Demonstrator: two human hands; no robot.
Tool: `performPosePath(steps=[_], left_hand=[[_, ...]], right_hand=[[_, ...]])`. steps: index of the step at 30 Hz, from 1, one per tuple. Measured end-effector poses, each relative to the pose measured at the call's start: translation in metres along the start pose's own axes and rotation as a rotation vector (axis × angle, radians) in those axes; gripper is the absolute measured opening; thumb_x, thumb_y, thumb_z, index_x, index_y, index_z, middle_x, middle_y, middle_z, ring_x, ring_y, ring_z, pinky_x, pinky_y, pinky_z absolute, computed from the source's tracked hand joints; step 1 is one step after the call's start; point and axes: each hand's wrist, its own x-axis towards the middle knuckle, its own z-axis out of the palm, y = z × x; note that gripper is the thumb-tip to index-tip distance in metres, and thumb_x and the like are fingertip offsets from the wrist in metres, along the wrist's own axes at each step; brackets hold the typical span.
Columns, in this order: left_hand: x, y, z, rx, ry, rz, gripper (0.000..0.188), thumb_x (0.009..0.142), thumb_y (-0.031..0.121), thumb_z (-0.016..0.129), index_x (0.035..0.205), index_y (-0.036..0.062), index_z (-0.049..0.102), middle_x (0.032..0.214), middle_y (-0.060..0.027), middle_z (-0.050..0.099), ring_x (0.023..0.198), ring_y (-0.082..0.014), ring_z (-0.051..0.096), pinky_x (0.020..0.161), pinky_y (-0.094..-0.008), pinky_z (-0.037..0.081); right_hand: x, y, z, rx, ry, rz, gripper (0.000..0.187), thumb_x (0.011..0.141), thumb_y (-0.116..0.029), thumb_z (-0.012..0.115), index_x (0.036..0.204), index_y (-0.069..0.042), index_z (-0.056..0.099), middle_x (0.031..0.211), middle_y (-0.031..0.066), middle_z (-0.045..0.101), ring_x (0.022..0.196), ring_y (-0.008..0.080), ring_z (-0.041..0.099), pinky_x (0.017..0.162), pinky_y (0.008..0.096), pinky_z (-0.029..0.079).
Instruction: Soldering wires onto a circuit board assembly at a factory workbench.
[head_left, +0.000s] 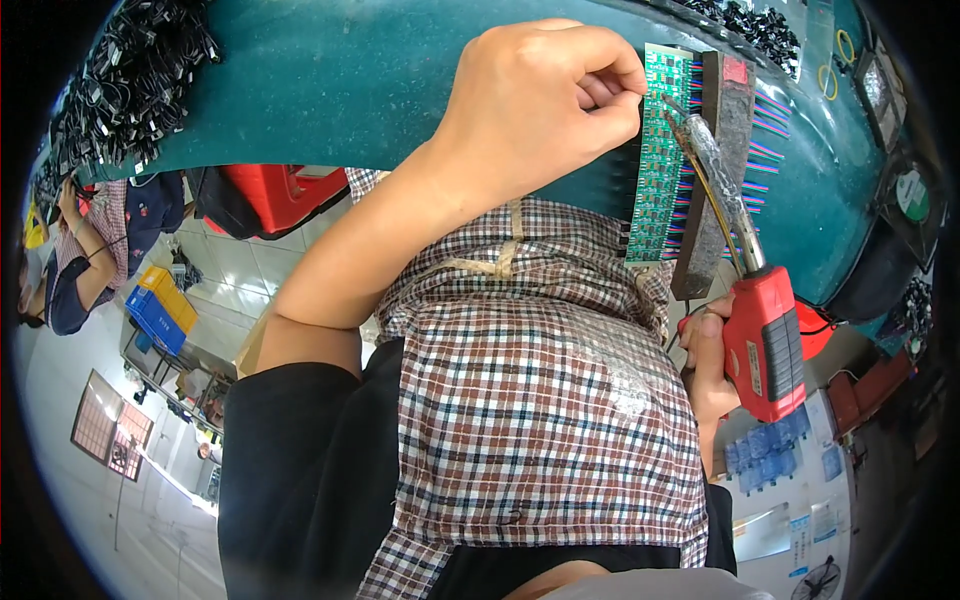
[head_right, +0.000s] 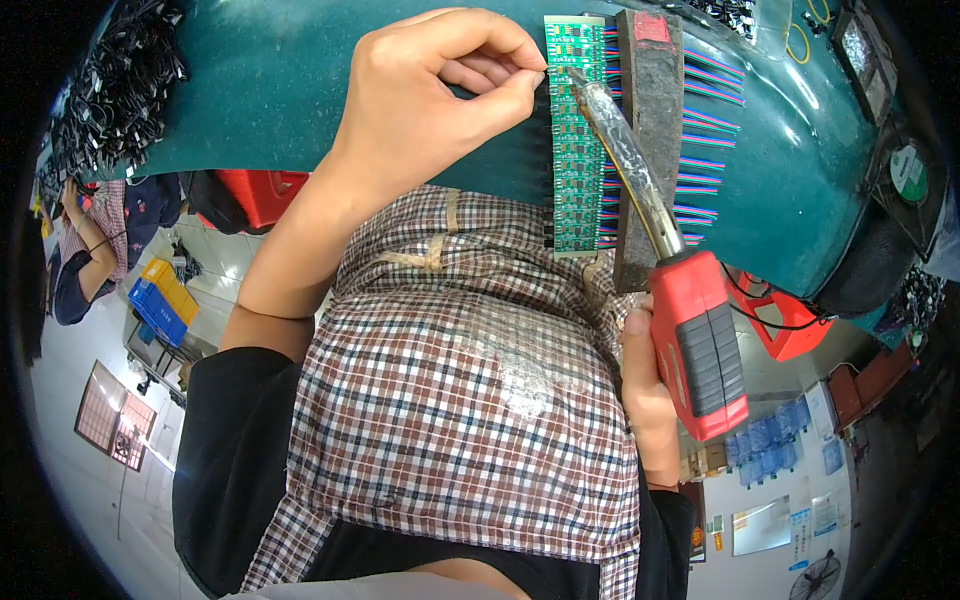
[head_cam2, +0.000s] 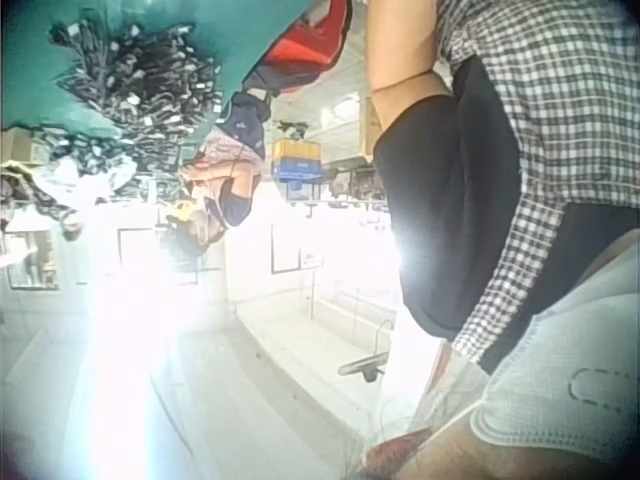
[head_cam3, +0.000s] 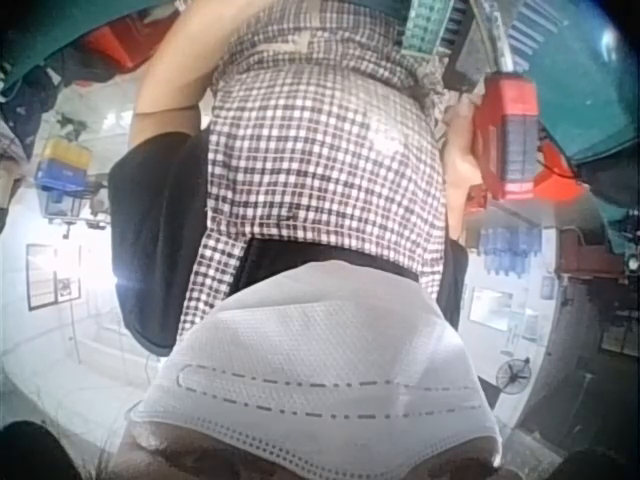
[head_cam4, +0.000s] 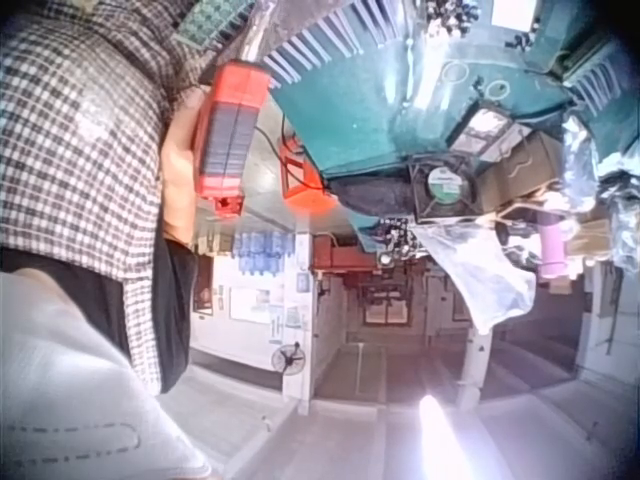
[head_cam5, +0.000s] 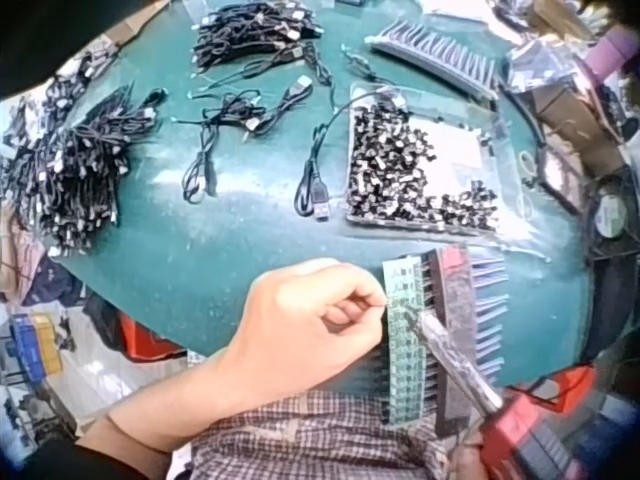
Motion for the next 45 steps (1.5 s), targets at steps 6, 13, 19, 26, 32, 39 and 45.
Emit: performPosePath(steps=[6, 13, 19, 26, 32, 39, 45], left_hand=[[0.000, 0.000, 0.001, 0.014, 0.006, 0.007, 0.008, 0.072, 0.008, 0.074, 0.079, 0.0059, 0.071, 0.073, -0.0041, 0.070, 0.065, -0.0135, 0.071, 0.060, -0.0247, 0.056], [-0.001, -0.001, 0.000, 0.025, 0.007, 0.011, 0.008, 0.072, 0.009, 0.074, 0.078, 0.0061, 0.071, 0.073, -0.0041, 0.070, 0.065, -0.0137, 0.071, 0.060, -0.0247, 0.056], [0.002, 0.000, 0.000, 0.006, -0.002, 0.013, 0.007, 0.072, 0.009, 0.074, 0.078, 0.0064, 0.071, 0.073, -0.0044, 0.069, 0.065, -0.0137, 0.071, 0.060, -0.0250, 0.056], [-0.001, -0.002, 0.001, -0.021, -0.012, -0.029, 0.006, 0.073, 0.008, 0.073, 0.078, 0.0068, 0.071, 0.074, -0.0044, 0.069, 0.066, -0.0139, 0.071, 0.060, -0.0251, 0.056], [0.012, 0.012, -0.016, 0.135, -0.192, -0.092, 0.009, 0.078, 0.001, 0.075, 0.087, 0.0011, 0.072, 0.081, -0.0030, 0.070, 0.071, -0.0081, 0.069, 0.067, -0.0193, 0.056], [0.076, 0.041, -0.016, 0.489, 0.052, 0.362, 0.007, 0.078, 0.009, 0.067, 0.080, 0.0031, 0.068, 0.072, -0.0139, 0.064, 0.062, -0.0311, 0.065, 0.060, -0.0397, 0.053], [0.117, -0.001, 0.022, 0.789, 0.010, 0.486, 0.013, 0.076, 0.009, 0.060, 0.074, 0.0038, 0.071, 0.074, -0.0162, 0.068, 0.069, -0.0327, 0.069, 0.061, -0.0419, 0.055]], right_hand=[[0.004, 0.001, 0.001, -0.137, 0.004, -0.107, 0.009, 0.089, 0.000, 0.063, 0.092, 0.001, 0.055, 0.070, 0.0061, 0.053, 0.052, 0.0103, 0.047, 0.048, 0.0256, 0.038], [0.001, 0.000, 0.000, -0.148, -0.014, -0.028, 0.008, 0.089, -0.001, 0.063, 0.091, 0.000, 0.055, 0.072, 0.0069, 0.054, 0.053, 0.0100, 0.047, 0.048, 0.0258, 0.037], [-0.002, -0.014, 0.014, 0.106, 0.210, 0.130, 0.006, 0.091, 0.001, 0.058, 0.089, 0.003, 0.052, 0.071, 0.0064, 0.047, 0.049, 0.0089, 0.040, 0.050, 0.0273, 0.040], [0.001, -0.002, 0.002, -0.024, 0.034, -0.024, 0.005, 0.091, 0.002, 0.055, 0.090, 0.004, 0.051, 0.070, 0.0058, 0.046, 0.048, 0.0086, 0.039, 0.050, 0.0278, 0.041], [0.005, -0.014, 0.005, 0.124, 0.123, 0.032, 0.004, 0.091, 0.002, 0.054, 0.089, 0.003, 0.050, 0.069, 0.0059, 0.045, 0.047, 0.0087, 0.038, 0.049, 0.0270, 0.040], [0.009, -0.009, 0.011, 0.149, 0.218, -0.098, 0.010, 0.092, -0.001, 0.053, 0.085, 0.002, 0.047, 0.063, 0.0033, 0.041, 0.047, 0.0090, 0.037, 0.048, 0.0269, 0.038], [0.006, -0.011, 0.010, 0.165, 0.254, -0.062, 0.011, 0.092, -0.003, 0.052, 0.084, 0.001, 0.046, 0.062, 0.0022, 0.039, 0.048, 0.0093, 0.036, 0.049, 0.0268, 0.038]])
